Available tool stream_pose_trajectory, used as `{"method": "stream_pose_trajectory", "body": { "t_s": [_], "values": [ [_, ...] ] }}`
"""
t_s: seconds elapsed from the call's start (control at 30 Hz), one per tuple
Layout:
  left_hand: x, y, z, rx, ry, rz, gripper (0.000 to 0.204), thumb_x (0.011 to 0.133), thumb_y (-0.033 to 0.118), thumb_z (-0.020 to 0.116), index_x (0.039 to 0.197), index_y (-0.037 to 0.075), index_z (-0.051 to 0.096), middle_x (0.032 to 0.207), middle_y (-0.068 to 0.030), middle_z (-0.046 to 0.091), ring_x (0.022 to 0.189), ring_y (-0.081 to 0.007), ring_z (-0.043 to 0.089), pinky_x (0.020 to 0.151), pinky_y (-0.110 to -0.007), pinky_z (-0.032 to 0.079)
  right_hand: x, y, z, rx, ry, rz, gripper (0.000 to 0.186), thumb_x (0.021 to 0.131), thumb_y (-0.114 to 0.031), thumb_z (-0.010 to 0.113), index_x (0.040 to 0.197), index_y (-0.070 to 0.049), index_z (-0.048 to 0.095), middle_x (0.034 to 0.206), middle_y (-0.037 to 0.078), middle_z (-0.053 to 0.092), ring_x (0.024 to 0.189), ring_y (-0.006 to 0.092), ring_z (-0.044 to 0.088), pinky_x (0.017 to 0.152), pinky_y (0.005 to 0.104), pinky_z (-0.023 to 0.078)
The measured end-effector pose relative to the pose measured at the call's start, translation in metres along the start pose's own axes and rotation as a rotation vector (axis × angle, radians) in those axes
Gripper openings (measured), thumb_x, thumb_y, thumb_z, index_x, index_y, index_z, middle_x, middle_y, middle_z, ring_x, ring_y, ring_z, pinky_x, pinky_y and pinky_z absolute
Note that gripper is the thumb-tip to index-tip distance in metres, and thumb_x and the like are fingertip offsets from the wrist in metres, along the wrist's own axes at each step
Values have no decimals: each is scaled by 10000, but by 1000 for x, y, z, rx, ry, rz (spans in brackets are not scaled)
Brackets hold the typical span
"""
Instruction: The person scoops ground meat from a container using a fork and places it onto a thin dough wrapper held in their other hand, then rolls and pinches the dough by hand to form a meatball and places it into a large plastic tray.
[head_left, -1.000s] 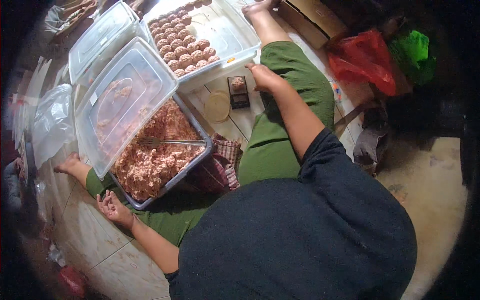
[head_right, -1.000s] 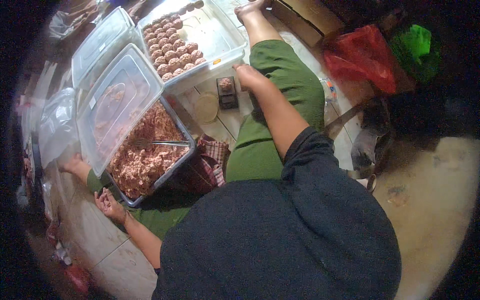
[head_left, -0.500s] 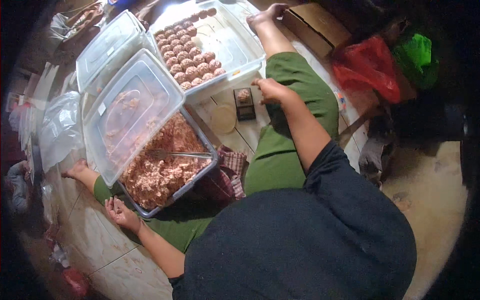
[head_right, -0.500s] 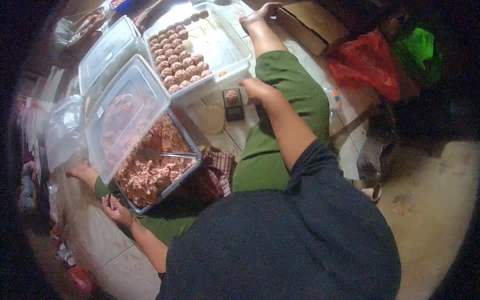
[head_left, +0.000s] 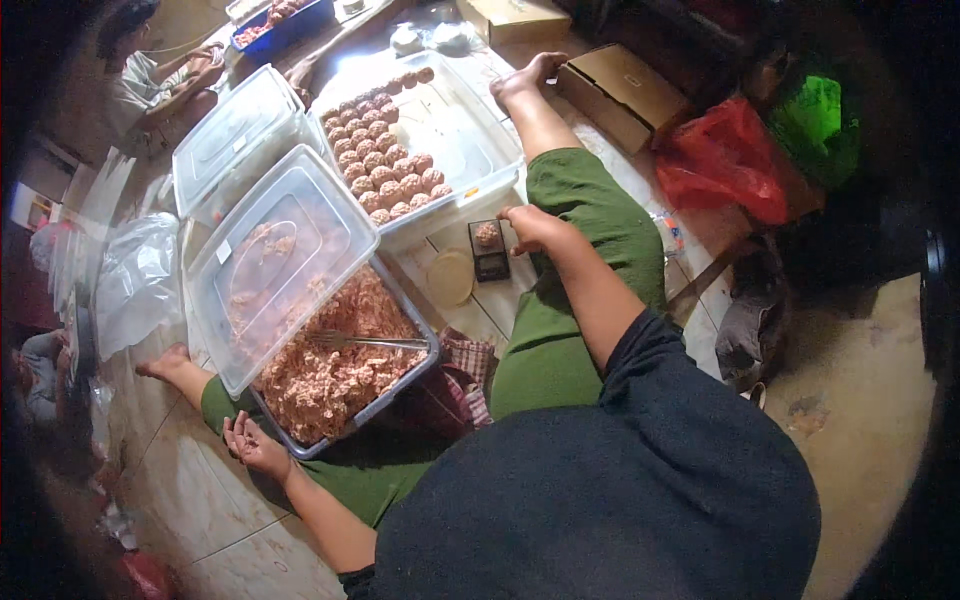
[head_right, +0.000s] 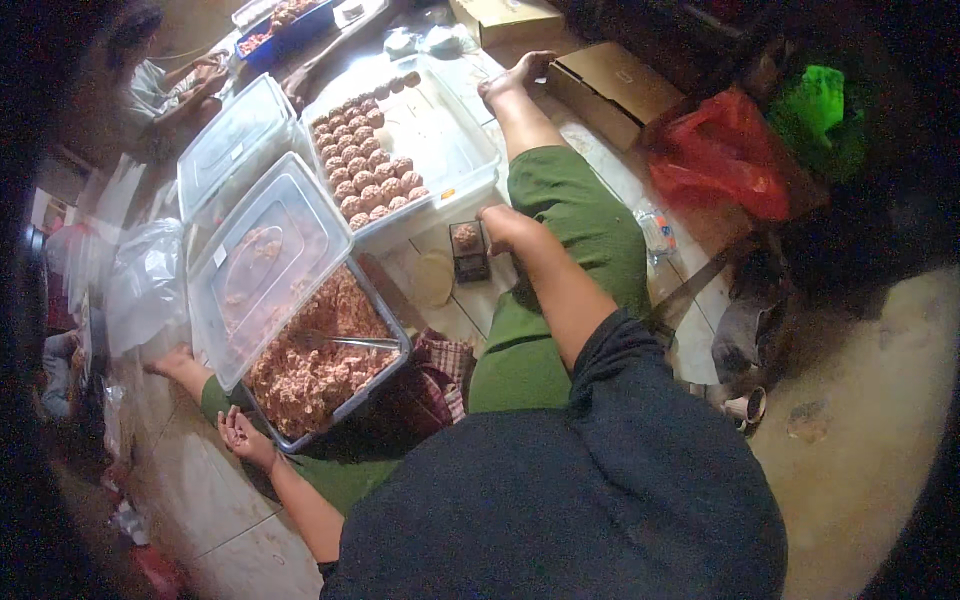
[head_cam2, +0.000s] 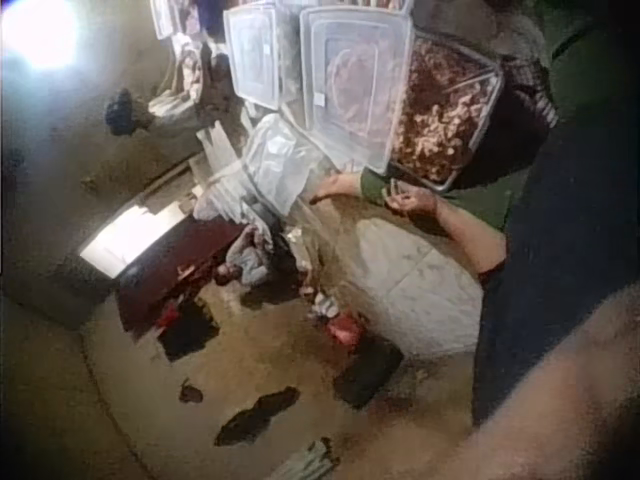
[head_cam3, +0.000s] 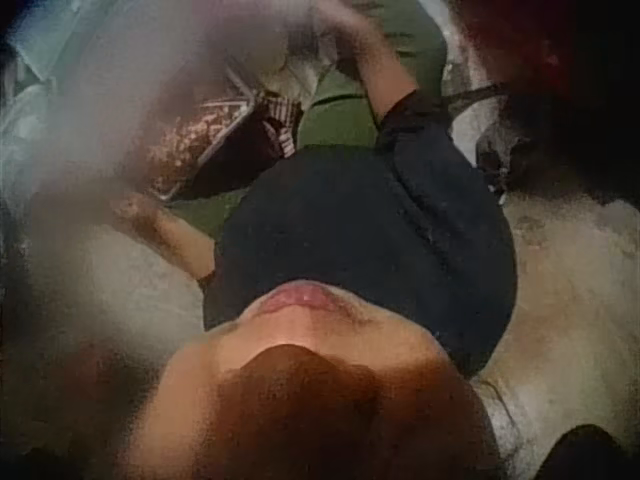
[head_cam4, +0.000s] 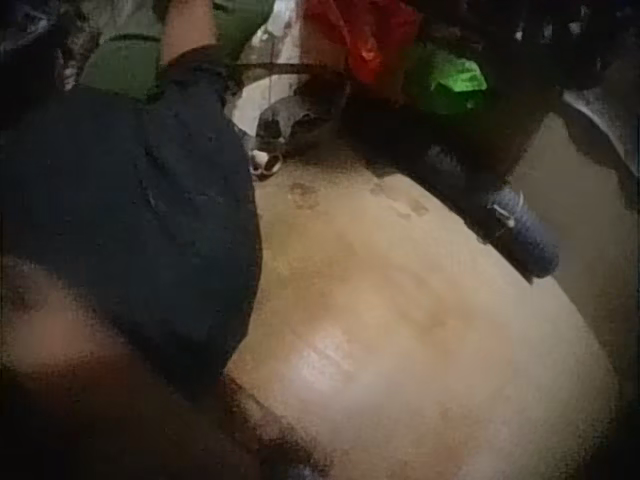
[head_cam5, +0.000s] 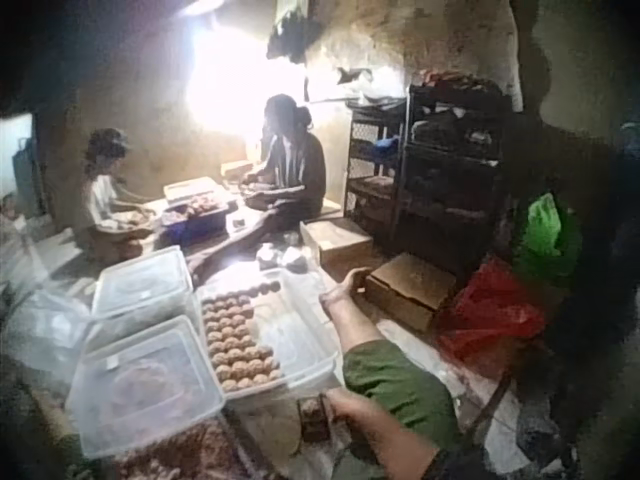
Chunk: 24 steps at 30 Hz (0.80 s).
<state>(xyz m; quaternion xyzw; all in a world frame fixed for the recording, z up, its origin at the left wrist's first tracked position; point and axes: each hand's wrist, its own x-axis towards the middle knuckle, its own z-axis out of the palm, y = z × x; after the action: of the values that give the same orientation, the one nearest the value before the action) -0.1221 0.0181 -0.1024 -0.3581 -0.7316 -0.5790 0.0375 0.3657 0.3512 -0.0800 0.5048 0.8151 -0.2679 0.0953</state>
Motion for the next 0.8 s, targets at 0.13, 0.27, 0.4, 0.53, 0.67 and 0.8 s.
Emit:
{"method": "stream_pose_trajectory", "body": {
  "t_s": [0.13, 0.27, 0.4, 0.53, 0.67, 0.8],
  "values": [
    [-5, 3, -4, 99, 0, 130, 245, 896, 92, 540, 1093, -53, 531, 1226, -127, 457, 971, -213, 563, 803, -300, 476, -12, -13, -15, 70, 12, -22, 605, 586, -122, 821, 1118, -11, 555, 1013, 169, 641, 974, 293, 611, 813, 367, 491],
    [-14, 8, -9, -3, 18, -116, 318, 895, 96, 542, 1173, -40, 470, 1199, -120, 482, 990, -214, 556, 800, -292, 470, -20, -37, -53, 497, 226, -124, 263, 726, -270, 736, 782, -24, 660, 724, 118, 665, 639, 188, 628, 609, 322, 487],
    [-7, 5, -8, -37, 37, -100, 368, 904, 126, 535, 1221, -22, 419, 1195, -116, 487, 1013, -225, 549, 831, -301, 456, 34, -35, -89, 638, 449, -235, 192, 808, -221, 633, 825, -34, 671, 682, 88, 654, 602, 128, 591, 586, 294, 476],
    [9, 5, 5, 20, 89, -103, 375, 930, 170, 498, 1241, -13, 394, 1232, -119, 469, 1023, -232, 548, 849, -305, 450, 142, -11, -99, 467, 598, -215, 398, 776, -110, 556, 1173, -99, 577, 1010, 172, 641, 929, 293, 619, 847, 329, 467],
    [17, 19, 20, 23, 132, -136, 396, 965, 276, 416, 1249, 0, 400, 1261, -130, 465, 1060, -226, 540, 828, -315, 444, 231, 6, -111, 239, 594, -64, 489, 744, -151, 594, 1228, -114, 534, 1177, 215, 539, 1118, 314, 513, 966, 358, 400],
    [21, 31, 23, 2, 173, -293, 471, 977, 371, 324, 1278, 13, 386, 1249, -147, 481, 1112, -237, 514, 836, -343, 423, 282, -6, -109, 156, 578, 132, 562, 712, -177, 629, 1256, -127, 499, 1259, 223, 463, 1208, 326, 425, 1013, 371, 357]
  ]
}}
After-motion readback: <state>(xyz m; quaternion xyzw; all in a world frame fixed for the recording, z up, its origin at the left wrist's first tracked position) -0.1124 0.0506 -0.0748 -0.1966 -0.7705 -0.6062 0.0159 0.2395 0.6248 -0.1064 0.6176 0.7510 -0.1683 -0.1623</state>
